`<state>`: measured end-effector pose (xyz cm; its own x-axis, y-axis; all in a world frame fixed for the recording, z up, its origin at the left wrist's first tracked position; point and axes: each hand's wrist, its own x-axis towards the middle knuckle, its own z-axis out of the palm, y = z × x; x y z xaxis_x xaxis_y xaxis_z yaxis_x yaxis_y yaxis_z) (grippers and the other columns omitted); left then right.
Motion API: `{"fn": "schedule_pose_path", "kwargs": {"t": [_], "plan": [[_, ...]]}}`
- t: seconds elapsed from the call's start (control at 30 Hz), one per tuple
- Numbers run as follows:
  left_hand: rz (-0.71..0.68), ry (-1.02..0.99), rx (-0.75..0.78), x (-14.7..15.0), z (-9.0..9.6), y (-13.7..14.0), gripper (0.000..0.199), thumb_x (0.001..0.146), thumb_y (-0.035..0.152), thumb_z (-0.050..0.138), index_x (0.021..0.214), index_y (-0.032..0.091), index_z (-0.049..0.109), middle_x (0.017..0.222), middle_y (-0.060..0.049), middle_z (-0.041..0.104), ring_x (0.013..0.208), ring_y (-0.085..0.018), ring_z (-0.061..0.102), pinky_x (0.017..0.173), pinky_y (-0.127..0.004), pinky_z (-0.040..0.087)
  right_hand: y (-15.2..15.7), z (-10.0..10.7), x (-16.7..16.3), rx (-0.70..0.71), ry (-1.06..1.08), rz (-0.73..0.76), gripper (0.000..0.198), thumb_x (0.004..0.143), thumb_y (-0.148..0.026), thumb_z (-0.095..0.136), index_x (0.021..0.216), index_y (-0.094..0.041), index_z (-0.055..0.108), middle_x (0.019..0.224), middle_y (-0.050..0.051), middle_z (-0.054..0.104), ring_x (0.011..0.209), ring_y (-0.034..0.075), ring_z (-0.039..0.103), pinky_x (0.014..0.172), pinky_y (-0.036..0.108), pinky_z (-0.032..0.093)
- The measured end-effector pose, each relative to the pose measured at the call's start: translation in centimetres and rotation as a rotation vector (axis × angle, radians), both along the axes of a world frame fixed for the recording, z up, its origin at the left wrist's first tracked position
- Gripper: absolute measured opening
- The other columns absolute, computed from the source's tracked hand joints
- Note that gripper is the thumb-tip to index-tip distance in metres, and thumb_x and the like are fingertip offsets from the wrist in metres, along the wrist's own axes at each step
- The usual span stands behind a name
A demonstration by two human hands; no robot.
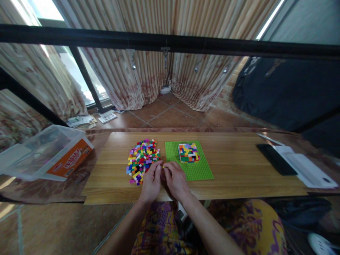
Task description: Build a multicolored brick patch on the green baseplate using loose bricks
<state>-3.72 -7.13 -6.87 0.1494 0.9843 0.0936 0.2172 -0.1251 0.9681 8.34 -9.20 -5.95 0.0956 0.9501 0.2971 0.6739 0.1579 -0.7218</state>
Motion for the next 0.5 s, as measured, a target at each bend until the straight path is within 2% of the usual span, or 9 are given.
{"fn": "schedule_pose_path", "kwargs": {"t": [0.1,0.27,0.4,0.5], "plan": [[-0.004,-0.010,-0.012,-0.01,-0.02,0.00,0.037,0.095,0.040,0.043,0.118,0.017,0.061,0.076,-0.002,0.066,0.061,-0.013,0.058,0.058,-0.024,0.048,-0.05,0.16,-0.03,0.012,0.069,-0.015,0.025,0.093,-0.021,0.043,0.098,-0.020,0.067,0.093,0.007,0.066,0.090,0.019,0.060,0.082,0.032,0.048],[0.016,-0.005,0.009,-0.04,-0.31,0.15,0.032,0.091,0.036,0.050,0.114,0.019,0.063,0.083,-0.003,0.067,0.067,-0.014,0.060,0.062,-0.024,0.049,-0.32,0.37,-0.03,0.033,0.207,0.011,0.024,0.093,-0.024,0.045,0.100,-0.023,0.069,0.095,0.007,0.066,0.092,0.018,0.061,0.084,0.032,0.049],[-0.017,-0.106,-0.064,-0.07,-0.53,0.22,0.033,0.089,0.036,0.051,0.114,0.015,0.061,0.064,0.002,0.058,0.055,-0.012,0.054,0.053,-0.023,0.046,-0.48,0.19,-0.08,0.016,0.239,0.013,0.024,0.093,-0.025,0.048,0.100,-0.024,0.071,0.096,0.006,0.065,0.091,0.017,0.061,0.084,0.032,0.050],[-0.013,-0.118,-0.075,-0.10,-0.68,0.26,0.033,0.089,0.035,0.052,0.113,0.015,0.061,0.072,0.000,0.062,0.059,-0.012,0.057,0.056,-0.023,0.048,-0.61,0.04,-0.06,0.015,0.220,0.022,0.025,0.092,-0.022,0.048,0.101,-0.024,0.071,0.099,0.007,0.064,0.093,0.018,0.060,0.085,0.033,0.050]]}}
